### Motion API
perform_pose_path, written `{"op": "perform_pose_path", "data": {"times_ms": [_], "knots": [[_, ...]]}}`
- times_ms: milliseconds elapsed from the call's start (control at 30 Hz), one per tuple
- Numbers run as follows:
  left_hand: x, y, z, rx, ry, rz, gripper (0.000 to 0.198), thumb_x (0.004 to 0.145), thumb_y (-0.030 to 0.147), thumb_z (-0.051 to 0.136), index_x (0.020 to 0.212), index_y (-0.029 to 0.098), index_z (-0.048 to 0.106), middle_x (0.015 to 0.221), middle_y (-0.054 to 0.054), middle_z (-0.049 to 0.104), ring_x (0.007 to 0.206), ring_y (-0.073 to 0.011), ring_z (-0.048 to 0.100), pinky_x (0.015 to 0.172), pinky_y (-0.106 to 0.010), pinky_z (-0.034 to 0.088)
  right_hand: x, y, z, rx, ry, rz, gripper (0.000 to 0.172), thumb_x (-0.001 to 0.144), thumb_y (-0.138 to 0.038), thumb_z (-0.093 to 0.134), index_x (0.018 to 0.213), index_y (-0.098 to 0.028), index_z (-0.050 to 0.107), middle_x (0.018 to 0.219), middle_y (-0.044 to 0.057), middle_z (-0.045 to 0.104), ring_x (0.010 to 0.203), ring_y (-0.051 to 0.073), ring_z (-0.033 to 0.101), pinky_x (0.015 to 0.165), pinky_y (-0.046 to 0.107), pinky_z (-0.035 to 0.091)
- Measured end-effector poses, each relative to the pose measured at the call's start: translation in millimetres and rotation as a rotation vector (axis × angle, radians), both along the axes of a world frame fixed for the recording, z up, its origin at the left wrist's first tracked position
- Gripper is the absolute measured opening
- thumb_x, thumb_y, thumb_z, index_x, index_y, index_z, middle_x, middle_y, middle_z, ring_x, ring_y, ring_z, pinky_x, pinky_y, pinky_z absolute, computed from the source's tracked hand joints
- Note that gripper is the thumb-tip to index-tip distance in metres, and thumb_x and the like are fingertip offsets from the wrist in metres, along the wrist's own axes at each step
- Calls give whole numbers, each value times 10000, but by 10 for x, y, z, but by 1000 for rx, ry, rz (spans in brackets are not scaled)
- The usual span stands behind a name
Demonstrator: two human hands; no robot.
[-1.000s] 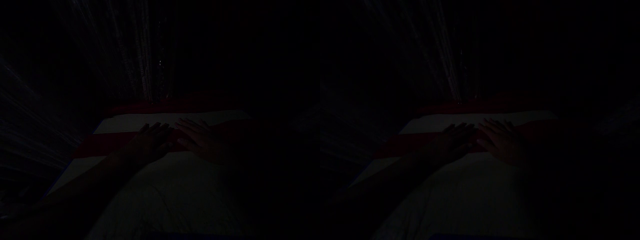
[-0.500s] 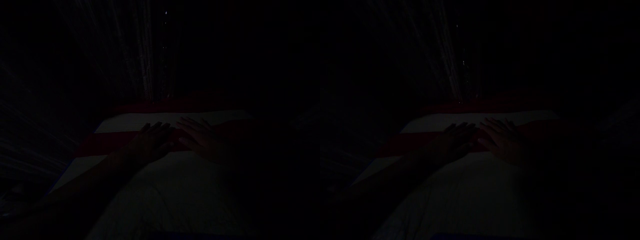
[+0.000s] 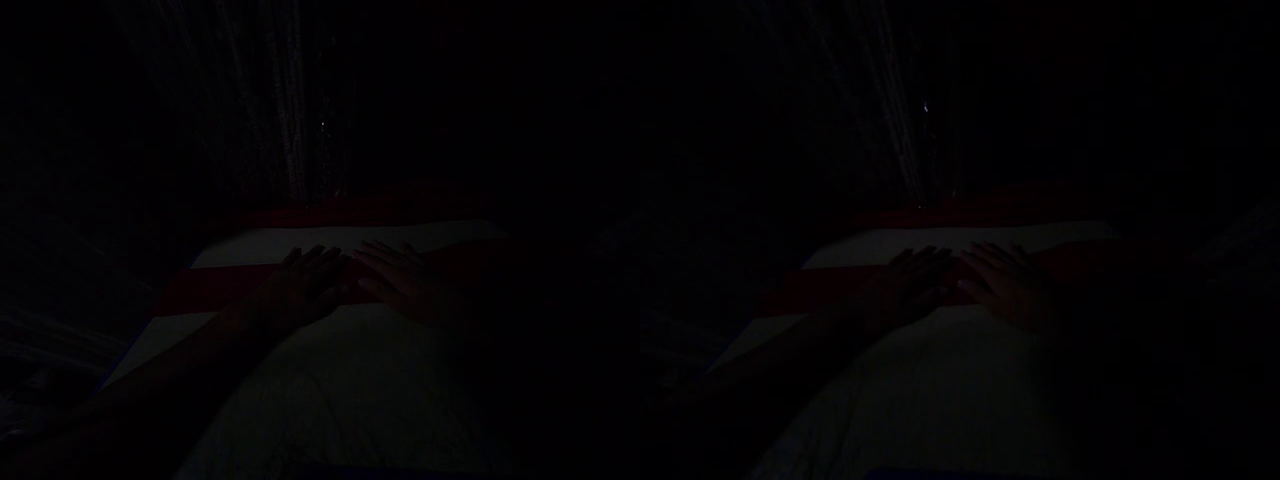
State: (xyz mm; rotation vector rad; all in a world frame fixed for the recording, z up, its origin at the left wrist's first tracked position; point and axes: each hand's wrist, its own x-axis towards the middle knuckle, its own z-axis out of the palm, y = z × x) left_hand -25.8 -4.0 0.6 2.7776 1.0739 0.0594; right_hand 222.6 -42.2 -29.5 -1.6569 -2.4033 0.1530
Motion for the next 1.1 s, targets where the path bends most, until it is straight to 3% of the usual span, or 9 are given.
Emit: {"op": "perform_pose_path", "data": {"times_ms": [167,533,733,1100], "knots": [[-5,2,10,-5,-6,-3,703,1075,642,275,1660,253,247,1717,-59,204,1600,-287,167,1283,-574,116,-12,-16,40,9,11,11,705,1044,-665,237,1614,-275,378,1662,18,275,1567,249,244,1294,594,147],[4,-16,26,-7,6,8,697,1075,635,290,1657,251,262,1715,-56,219,1599,-291,170,1283,-576,117,-6,-20,28,13,23,-8,704,1042,-677,230,1612,-291,376,1667,-10,258,1573,230,229,1300,592,129],[6,-20,33,-9,25,19,688,1081,621,294,1656,245,262,1716,-48,210,1604,-276,156,1283,-579,118,-17,-23,5,24,-6,15,704,1054,-660,224,1617,-266,373,1665,43,261,1572,260,228,1287,611,136],[3,8,-20,18,-3,3,690,1076,639,277,1653,261,265,1716,-43,221,1601,-281,167,1277,-594,136,2,6,-7,18,-24,-11,716,1036,-670,216,1628,-290,351,1672,-6,240,1578,240,215,1296,600,126]]}}
